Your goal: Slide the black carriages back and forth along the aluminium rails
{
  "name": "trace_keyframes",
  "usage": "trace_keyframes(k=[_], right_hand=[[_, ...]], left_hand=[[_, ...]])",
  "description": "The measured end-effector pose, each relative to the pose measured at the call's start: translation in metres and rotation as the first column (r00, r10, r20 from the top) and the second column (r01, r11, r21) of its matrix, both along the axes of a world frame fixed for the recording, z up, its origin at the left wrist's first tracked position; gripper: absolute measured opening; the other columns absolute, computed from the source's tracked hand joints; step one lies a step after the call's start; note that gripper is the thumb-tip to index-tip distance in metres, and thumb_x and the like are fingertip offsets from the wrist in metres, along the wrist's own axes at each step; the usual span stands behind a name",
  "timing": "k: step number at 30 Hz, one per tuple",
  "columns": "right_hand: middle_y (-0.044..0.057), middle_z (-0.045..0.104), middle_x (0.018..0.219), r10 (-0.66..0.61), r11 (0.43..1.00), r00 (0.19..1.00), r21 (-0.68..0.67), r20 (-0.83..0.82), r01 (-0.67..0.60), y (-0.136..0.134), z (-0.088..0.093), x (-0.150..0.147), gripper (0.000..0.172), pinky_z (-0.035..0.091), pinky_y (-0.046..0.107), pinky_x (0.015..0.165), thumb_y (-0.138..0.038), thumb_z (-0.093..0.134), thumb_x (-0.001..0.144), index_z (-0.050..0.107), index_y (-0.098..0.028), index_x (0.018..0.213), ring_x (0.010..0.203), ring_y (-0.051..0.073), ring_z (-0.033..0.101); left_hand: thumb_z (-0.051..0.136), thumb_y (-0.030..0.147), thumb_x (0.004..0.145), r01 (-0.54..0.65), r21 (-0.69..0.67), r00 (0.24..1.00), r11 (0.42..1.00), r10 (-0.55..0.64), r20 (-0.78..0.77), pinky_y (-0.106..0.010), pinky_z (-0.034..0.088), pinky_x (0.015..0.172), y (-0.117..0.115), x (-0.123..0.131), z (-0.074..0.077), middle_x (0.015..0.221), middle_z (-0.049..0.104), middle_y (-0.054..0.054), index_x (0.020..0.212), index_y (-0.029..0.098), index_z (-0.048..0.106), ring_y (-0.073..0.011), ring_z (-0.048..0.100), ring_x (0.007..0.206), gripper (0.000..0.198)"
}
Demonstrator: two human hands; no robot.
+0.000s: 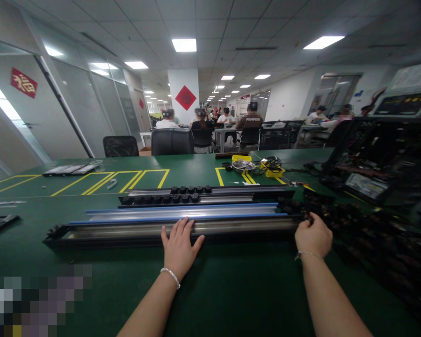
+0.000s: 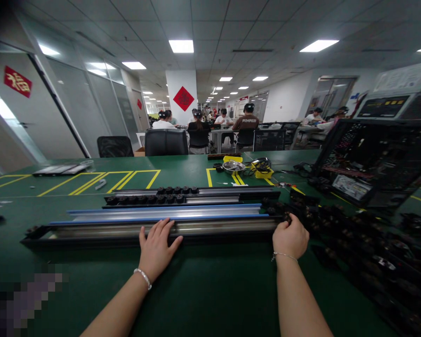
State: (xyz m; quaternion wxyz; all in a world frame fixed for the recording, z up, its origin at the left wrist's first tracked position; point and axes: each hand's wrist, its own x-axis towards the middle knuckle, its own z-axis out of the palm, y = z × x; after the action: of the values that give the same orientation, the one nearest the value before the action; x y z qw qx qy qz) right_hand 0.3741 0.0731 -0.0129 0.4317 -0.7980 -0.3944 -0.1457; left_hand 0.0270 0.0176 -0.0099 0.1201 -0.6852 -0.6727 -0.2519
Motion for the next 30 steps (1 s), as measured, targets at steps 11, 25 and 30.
trace_keyframes(k=[11,25,30], right_hand=[[0.011,0.062,0.089,-0.037,0.999,0.999,0.018,-0.015,0.037,0.005,-0.004,0.017,0.042,0.040,0.036,0.071,-0.022,0.041,0.072,0.059,-0.012,0.108,0.080,0.024,0.051],[0.009,0.063,0.088,0.047,0.984,0.998,0.170,0.043,-0.054,0.010,-0.007,0.029,0.032,0.039,0.033,0.079,-0.016,0.039,0.068,0.065,-0.013,0.087,0.087,0.022,0.055],[0.010,0.062,0.090,0.027,0.977,1.000,0.212,0.003,-0.027,0.012,-0.011,0.036,0.029,0.038,0.031,0.080,-0.016,0.040,0.068,0.066,-0.013,0.082,0.088,0.022,0.055]], left_hand=[[0.045,0.046,0.080,-0.001,0.000,1.000,1.000,0.001,0.006,-0.055,0.006,0.105,-0.002,0.001,0.002,0.128,0.051,-0.007,0.112,0.025,0.056,-0.0257,0.040,0.120,0.040],[0.042,0.047,0.082,0.014,-0.015,1.000,1.000,-0.014,-0.010,-0.057,0.003,0.104,-0.002,0.001,0.003,0.130,0.048,-0.004,0.096,0.026,0.062,-0.0253,0.038,0.121,0.032],[0.045,0.046,0.081,0.005,-0.029,1.000,1.000,-0.005,-0.011,-0.057,0.005,0.104,-0.002,0.002,0.004,0.130,0.048,-0.005,0.092,0.025,0.063,-0.0259,0.038,0.121,0.030]])
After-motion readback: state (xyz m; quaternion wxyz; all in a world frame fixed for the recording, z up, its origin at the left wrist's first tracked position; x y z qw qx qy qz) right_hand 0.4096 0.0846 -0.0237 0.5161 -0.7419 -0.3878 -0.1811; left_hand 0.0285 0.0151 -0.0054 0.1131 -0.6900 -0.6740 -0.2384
